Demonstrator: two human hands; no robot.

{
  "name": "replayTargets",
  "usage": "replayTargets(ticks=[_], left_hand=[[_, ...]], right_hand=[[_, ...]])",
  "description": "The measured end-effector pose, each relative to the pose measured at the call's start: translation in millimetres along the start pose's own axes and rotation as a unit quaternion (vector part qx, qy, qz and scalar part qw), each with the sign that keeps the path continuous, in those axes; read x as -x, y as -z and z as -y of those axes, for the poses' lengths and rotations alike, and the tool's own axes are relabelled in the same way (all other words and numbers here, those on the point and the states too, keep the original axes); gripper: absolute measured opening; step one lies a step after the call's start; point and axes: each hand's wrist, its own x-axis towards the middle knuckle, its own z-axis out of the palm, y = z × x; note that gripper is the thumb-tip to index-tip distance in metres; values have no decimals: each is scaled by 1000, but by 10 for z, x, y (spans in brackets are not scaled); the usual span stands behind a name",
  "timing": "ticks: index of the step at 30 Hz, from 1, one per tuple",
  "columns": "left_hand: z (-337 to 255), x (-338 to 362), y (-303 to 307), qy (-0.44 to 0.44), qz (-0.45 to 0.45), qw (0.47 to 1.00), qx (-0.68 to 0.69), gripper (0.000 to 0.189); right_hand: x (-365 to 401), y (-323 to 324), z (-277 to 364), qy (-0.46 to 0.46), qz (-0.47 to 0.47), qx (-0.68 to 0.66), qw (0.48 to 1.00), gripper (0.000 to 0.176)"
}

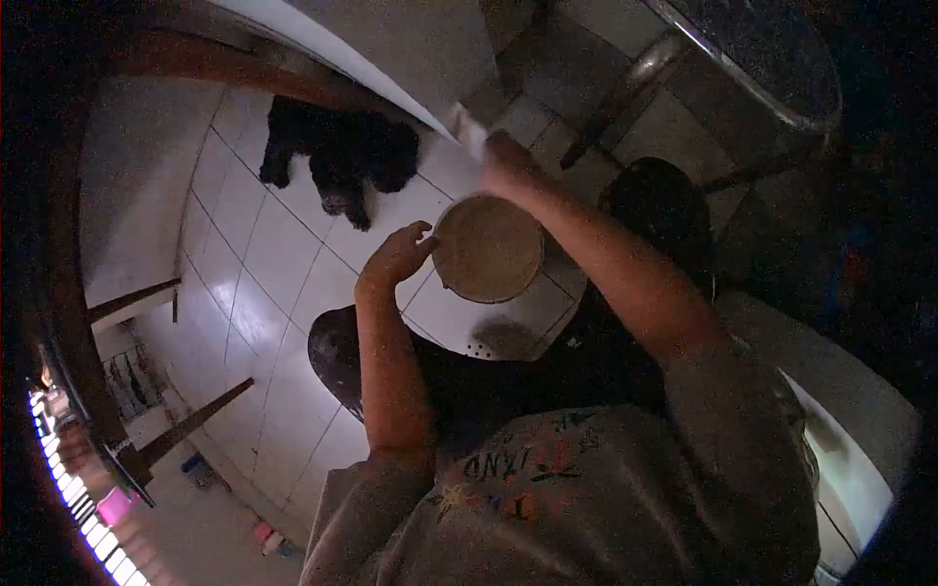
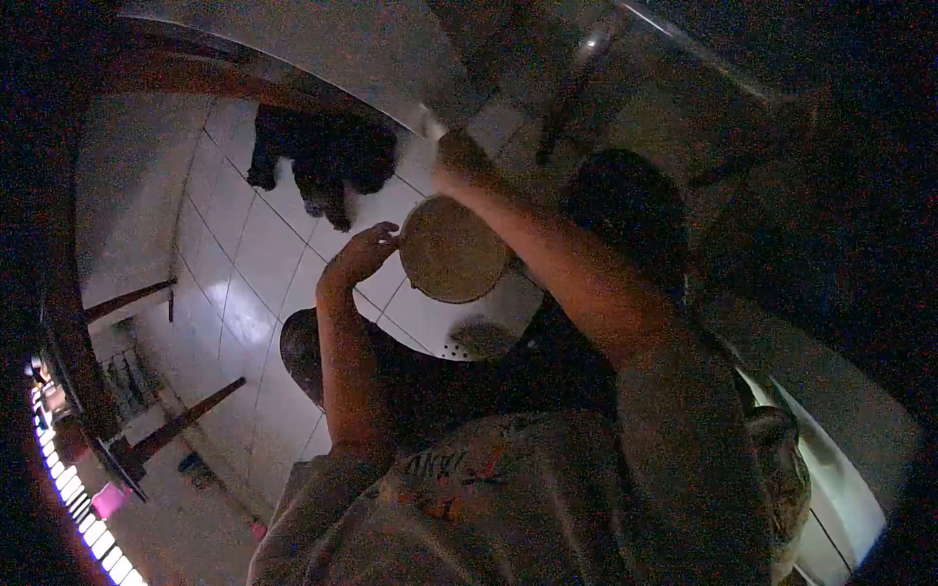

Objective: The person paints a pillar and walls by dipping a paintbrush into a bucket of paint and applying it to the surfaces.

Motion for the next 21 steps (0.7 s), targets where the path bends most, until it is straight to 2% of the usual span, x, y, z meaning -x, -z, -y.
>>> replayTargets(ticks=[1,2,3,4,7,9,10,12,13,15,16,21], left_hand=[[-10,11,5,-61,-12,998,-26,37],[-27,21,-1,-61,-10,998,-27,37],[-223,95,93,-7,5,1000,-11,35],[-343,137,137,47,20,999,6,34],[-286,97,130,17,38,999,11,32],[-263,96,119,18,22,1000,11,32],[-249,89,128,21,9,1000,16,31],[-136,41,111,32,30,999,15,37],[-117,35,113,45,55,997,17,43],[-163,64,149,38,55,998,5,45],[-260,119,210,40,55,997,24,45],[-289,168,169,60,32,996,58,39]], right_hand=[[-108,-53,-137,-2,1,-2,1000,46],[-341,-149,-359,-25,-61,31,997,46],[-552,-223,-565,-48,-124,64,989,47],[-697,-250,-722,-50,-126,63,989,47],[-834,-268,-847,-56,-173,13,983,37],[-882,-331,-679,10,-145,68,987,35],[-891,-340,-598,11,-149,66,987,35],[-880,-381,-494,102,-11,84,991,34],[-790,-333,-422,102,-11,84,991,34],[-626,-202,-352,7,83,74,994,32],[-640,-193,-404,7,88,75,993,32],[-785,-11,-706,-45,-130,151,979,31]])
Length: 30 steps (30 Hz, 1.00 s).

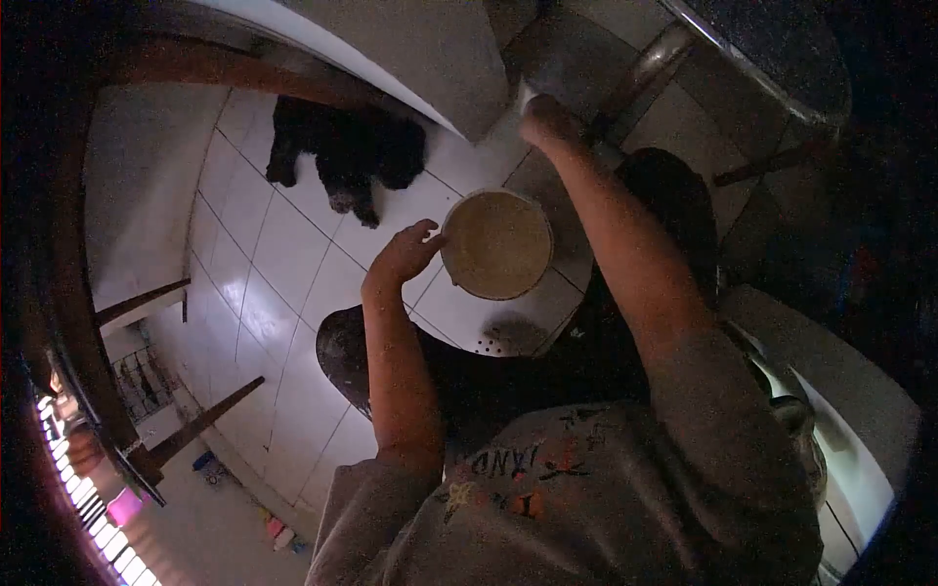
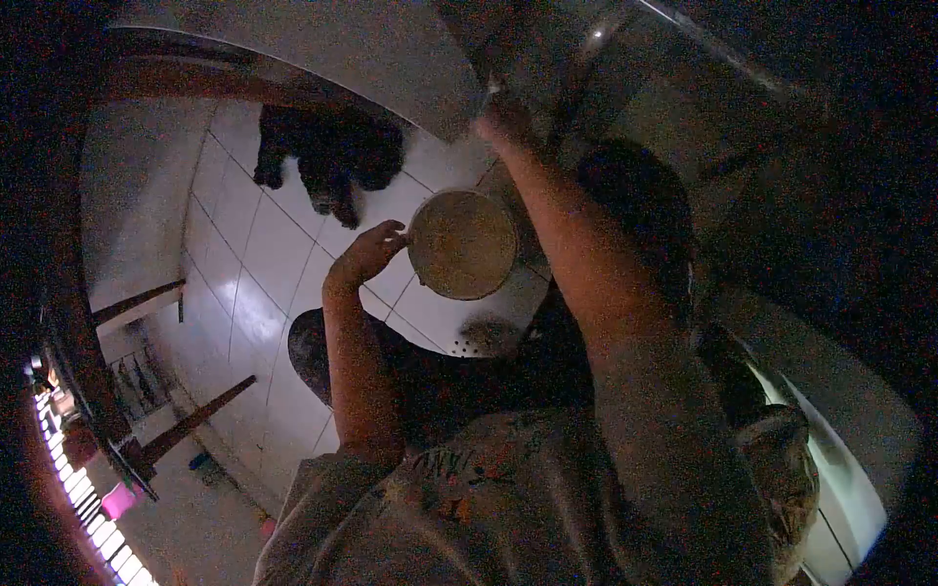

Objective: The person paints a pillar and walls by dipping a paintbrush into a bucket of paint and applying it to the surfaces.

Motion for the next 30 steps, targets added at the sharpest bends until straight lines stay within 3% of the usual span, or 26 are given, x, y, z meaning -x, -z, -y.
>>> replayTargets(ticks=[1,3,4,6,8,11,14,16,17,19,20,22,23,24,26,27,28,30], left_hand=[[-49,23,17,10,3,1000,6,39],[-52,35,49,18,4,1000,7,40],[-5,1,40,0,10,1000,-4,43],[12,-23,50,-18,13,1000,-14,46],[-4,-38,26,-6,10,1000,-12,45],[63,-64,-4,-36,9,999,4,45],[-124,55,44,-2,-6,1000,-23,46],[-108,56,42,-9,2,1000,-15,46],[-97,51,49,-18,9,1000,-6,47],[-62,20,49,-8,11,1000,-4,48],[-37,5,48,5,14,1000,1,48],[-36,-15,41,-1,3,1000,-6,44],[-38,-20,25,-6,-6,1000,-12,40],[-91,11,41,-5,-6,1000,-10,40],[-184,83,93,-22,-7,999,-26,40],[-140,56,68,-20,-7,999,-24,40],[-83,12,45,-20,-4,1000,-23,42],[-67,-4,35,-20,-1,1000,-22,43]], right_hand=[[7,-26,1,-1,-1,-1,1000,31],[21,-80,61,50,-142,-201,968,62],[92,52,192,50,-146,-203,967,62],[388,419,505,79,28,-67,994,29],[428,416,483,125,51,-67,989,28],[392,428,386,49,92,-74,992,28],[228,309,185,-2,122,-80,989,28],[-72,-43,-94,-6,-104,-28,994,36],[-66,-33,-85,-7,-105,-29,994,36],[-39,105,15,106,-156,-143,972,46],[27,174,103,106,-158,-142,971,46],[405,543,450,112,-8,-58,992,49],[493,689,527,135,113,-90,980,44],[563,761,573,136,115,-89,980,44],[650,824,628,95,254,22,962,38],[540,660,428,42,287,-71,955,33],[527,646,413,42,288,-69,954,33],[499,623,396,64,211,-88,971,34]])
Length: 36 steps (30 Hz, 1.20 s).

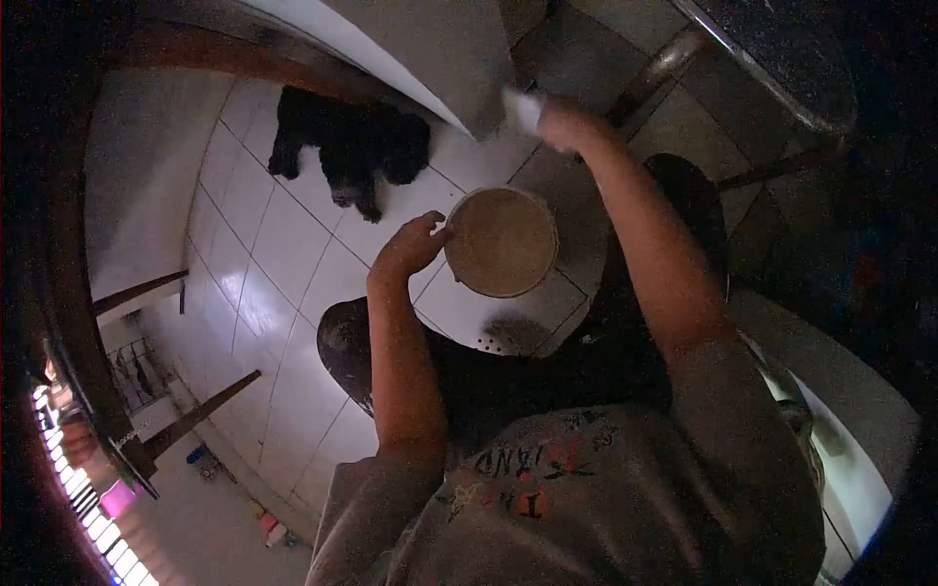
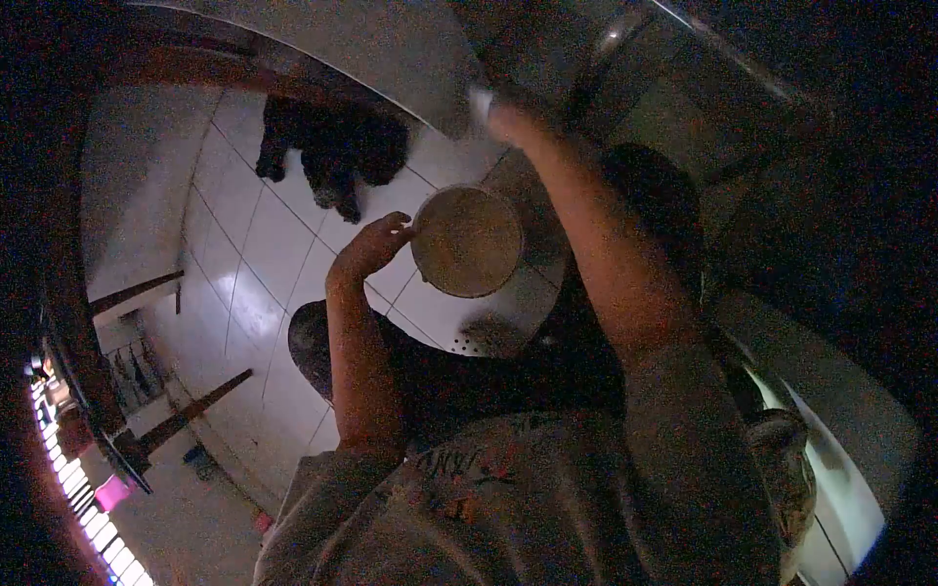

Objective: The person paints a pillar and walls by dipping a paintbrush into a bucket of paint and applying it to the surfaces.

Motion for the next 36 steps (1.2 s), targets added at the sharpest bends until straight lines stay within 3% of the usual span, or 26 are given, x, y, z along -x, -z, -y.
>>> replayTargets(ticks=[6,9,11,12,14,16,17,19,20,22,23,25,28,29,30,32,35,36], left_hand=[[-139,84,78,10,-3,1000,-10,45],[-105,55,76,6,-21,1000,-1,49],[-123,63,77,-10,-6,1000,28,49],[-113,46,57,-11,-6,999,29,49],[-59,12,4,-16,-24,999,-17,40],[-109,62,6,-11,-22,999,-26,39],[-145,88,6,-6,-22,999,-34,38],[-230,131,29,-4,-16,999,-27,38],[-238,137,40,-2,-12,1000,-23,38],[-83,23,11,-21,4,1000,-13,39],[14,-29,-25,-41,19,999,-2,40],[30,-13,-45,-17,4,1000,-6,40],[6,42,11,13,-2,1000,-6,42],[-13,73,21,19,5,1000,0,42],[-14,88,18,21,5,1000,1,42],[0,89,-5,-3,-14,1000,-12,41],[-48,83,-25,2,-7,1000,-21,39],[-43,85,-42,2,-6,1000,-24,39]], right_hand=[[-59,5,-5,84,-245,-32,965,35],[271,-98,305,103,-176,-11,979,38],[418,-87,396,104,1,115,988,41],[274,-173,239,104,1,116,988,41],[-381,-551,-395,98,-62,51,992,43],[-1068,-776,-961,75,-225,96,967,47],[-913,-663,-911,74,-224,95,967,47],[-465,-302,-640,-37,-285,17,958,53],[-521,-379,-669,-36,-284,15,958,53],[-643,-566,-679,130,-401,-135,897,55],[-653,-600,-655,132,-400,-136,896,55],[-516,-552,-401,77,-264,-108,955,55],[-371,-531,-167,-16,-46,-56,997,55],[-635,-693,-458,68,-85,-14,994,54],[-1013,-810,-800,69,-84,-14,994,54],[-1597,-957,-1286,21,-227,-104,968,58],[-775,-518,-826,-8,-287,-130,949,62],[-867,-569,-838,-9,-288,-133,948,62]])
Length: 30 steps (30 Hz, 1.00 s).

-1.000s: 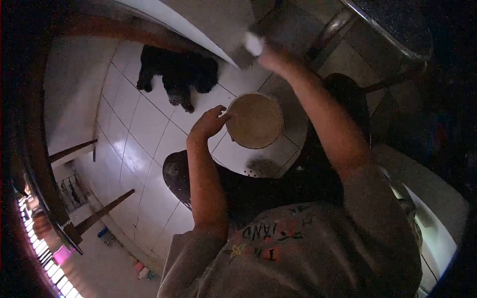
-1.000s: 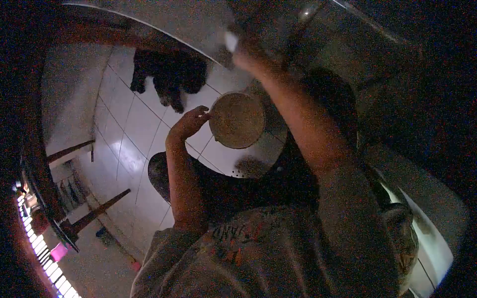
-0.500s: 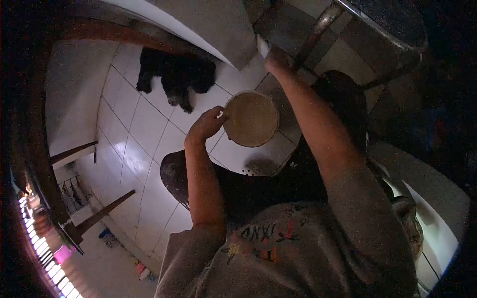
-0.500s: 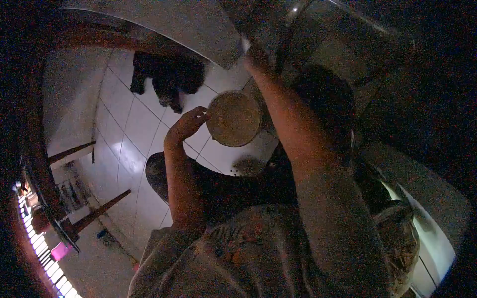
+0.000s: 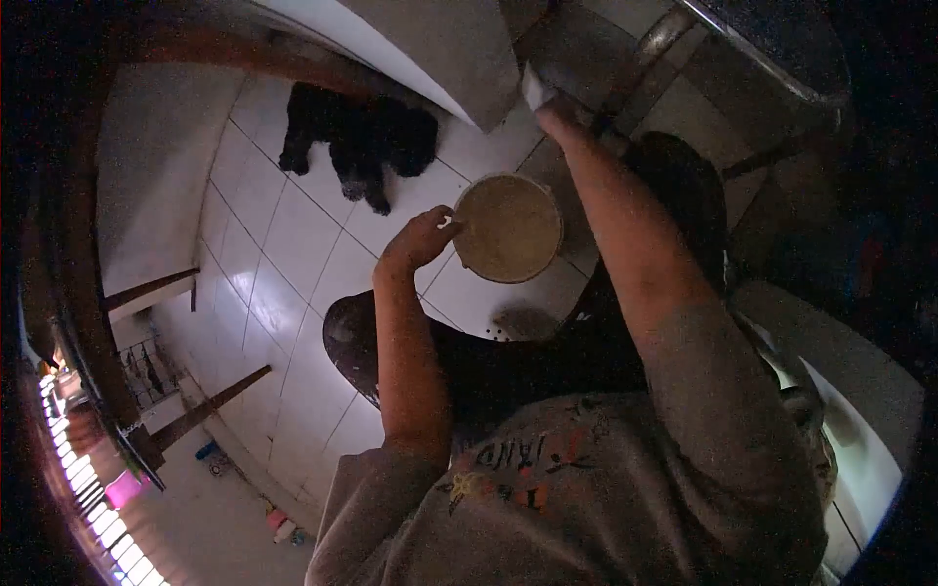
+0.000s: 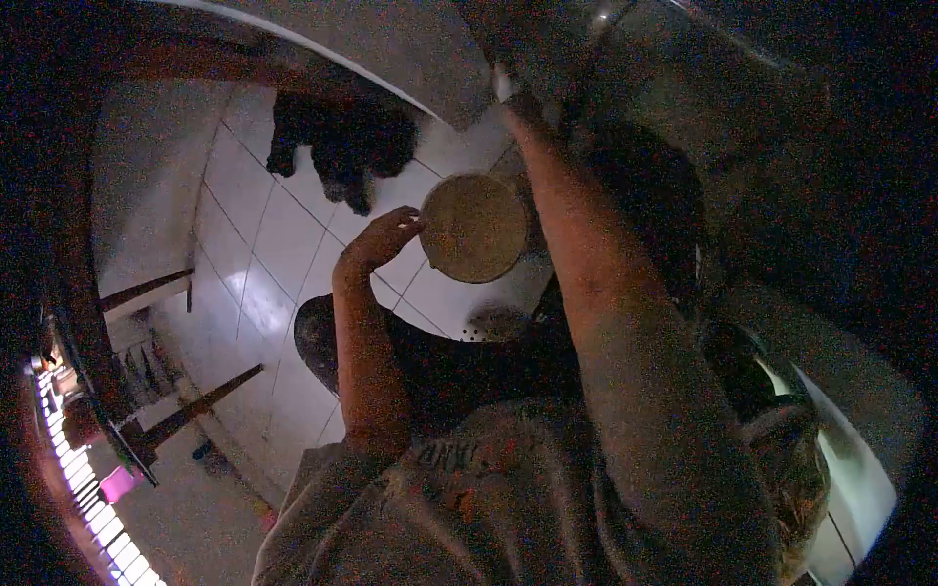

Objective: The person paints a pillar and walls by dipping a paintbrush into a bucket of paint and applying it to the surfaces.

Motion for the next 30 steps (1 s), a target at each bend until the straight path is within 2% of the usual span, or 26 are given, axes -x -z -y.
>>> replayTargets(ticks=[2,4,5,6,7,8,9,11,14,16,17,19,23,26,29,30], left_hand=[[22,-49,-11,14,25,999,30,38],[107,-100,-11,5,3,1000,13,37],[169,-115,-65,3,-9,1000,3,37],[278,-154,-115,4,-7,1000,4,37],[384,-181,-142,-22,-8,1000,1,37],[474,-223,-174,-48,-10,999,-1,37],[411,-211,-152,-47,-7,999,-2,37],[127,-64,-45,26,-6,999,28,35],[207,-147,-121,-29,-1,995,97,35],[92,-82,-75,-27,-2,997,74,35],[30,-52,-32,-28,-7,998,51,35],[-5,16,-5,-18,-6,998,53,36],[219,-36,-122,7,-26,999,42,38],[86,59,-25,24,-16,998,58,40],[74,60,-13,17,-17,999,47,41],[120,36,-45,15,-19,999,46,41]], right_hand=[[-244,-330,-185,-133,148,46,979,66],[-341,-807,-456,-97,187,84,974,35],[-327,-1063,-703,-97,187,84,974,35],[-286,-1283,-981,-21,143,-37,989,29],[-222,-1293,-1041,56,96,-157,981,24],[-222,-1304,-1070,54,96,-156,982,24],[-267,-1202,-1130,1,108,-153,982,23],[-271,-900,-1120,-102,128,-140,976,22],[-467,-561,-1063,-258,163,-117,945,22],[-488,-521,-999,-358,188,-105,909,23],[-541,-611,-1155,-358,190,-106,908,23],[-896,-1055,-1889,-263,208,-331,882,26],[-1060,-1323,-2330,-243,271,-359,860,27],[-1324,-1582,-2713,-232,322,-397,827,27],[-1287,-1565,-2659,-217,344,-423,810,28],[-1100,-1503,-2438,-231,356,-405,810,27]])
